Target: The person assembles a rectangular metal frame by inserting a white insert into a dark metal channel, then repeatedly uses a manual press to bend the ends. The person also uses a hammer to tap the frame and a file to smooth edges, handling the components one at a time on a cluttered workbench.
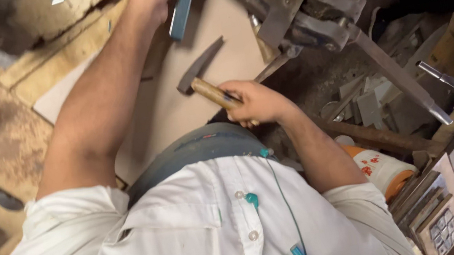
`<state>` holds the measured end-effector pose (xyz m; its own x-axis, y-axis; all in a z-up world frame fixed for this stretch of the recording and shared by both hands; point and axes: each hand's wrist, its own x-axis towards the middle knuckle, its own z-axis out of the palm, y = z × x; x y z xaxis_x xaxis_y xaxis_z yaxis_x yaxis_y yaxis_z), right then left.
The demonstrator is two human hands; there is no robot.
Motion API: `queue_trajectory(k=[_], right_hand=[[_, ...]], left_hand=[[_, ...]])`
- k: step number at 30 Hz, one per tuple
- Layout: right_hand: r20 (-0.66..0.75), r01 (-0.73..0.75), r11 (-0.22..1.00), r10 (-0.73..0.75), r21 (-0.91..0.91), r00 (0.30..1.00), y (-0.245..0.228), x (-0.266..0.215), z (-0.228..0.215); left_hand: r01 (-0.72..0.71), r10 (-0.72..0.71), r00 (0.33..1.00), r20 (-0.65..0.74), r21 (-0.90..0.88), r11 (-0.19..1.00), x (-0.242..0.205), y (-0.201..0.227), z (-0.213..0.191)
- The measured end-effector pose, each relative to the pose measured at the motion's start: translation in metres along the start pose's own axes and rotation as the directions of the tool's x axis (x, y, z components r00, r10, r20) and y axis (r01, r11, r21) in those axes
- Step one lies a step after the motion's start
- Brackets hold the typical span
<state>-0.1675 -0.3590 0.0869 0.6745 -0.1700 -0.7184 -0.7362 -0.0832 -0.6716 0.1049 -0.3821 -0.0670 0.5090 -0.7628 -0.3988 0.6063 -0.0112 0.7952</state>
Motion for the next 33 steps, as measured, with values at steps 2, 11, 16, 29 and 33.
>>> queue_trajectory(k=[2,11,16,29,33], right_hand=[[-0.150,0.172,0.922,-0.235,-0.346,0.960,-0.009,-0.019,-0.009],[-0.558,0.177,0.719,-0.648,-0.672,0.518,-0.082,0.010,-0.061],[-0.494,0.035,0.643,-0.621,-0.765,0.609,-0.097,0.051,-0.076],[-0.580,-0.033,0.726,-0.521,-0.687,0.626,-0.088,0.056,-0.076],[-0.516,-0.091,0.635,-0.528,-0.767,0.674,-0.091,0.054,-0.083]], left_hand=[[-0.139,0.137,0.988,0.072,0.014,0.990,0.000,0.001,0.003],[-0.113,0.112,0.985,0.128,0.004,0.994,-0.021,0.024,0.010],[-0.106,0.108,0.986,0.128,-0.022,0.994,-0.022,0.026,0.012],[-0.163,0.166,0.981,0.097,-0.037,0.986,-0.020,0.015,0.017],[-0.133,0.132,0.985,0.109,-0.002,0.991,-0.019,0.016,0.015]])
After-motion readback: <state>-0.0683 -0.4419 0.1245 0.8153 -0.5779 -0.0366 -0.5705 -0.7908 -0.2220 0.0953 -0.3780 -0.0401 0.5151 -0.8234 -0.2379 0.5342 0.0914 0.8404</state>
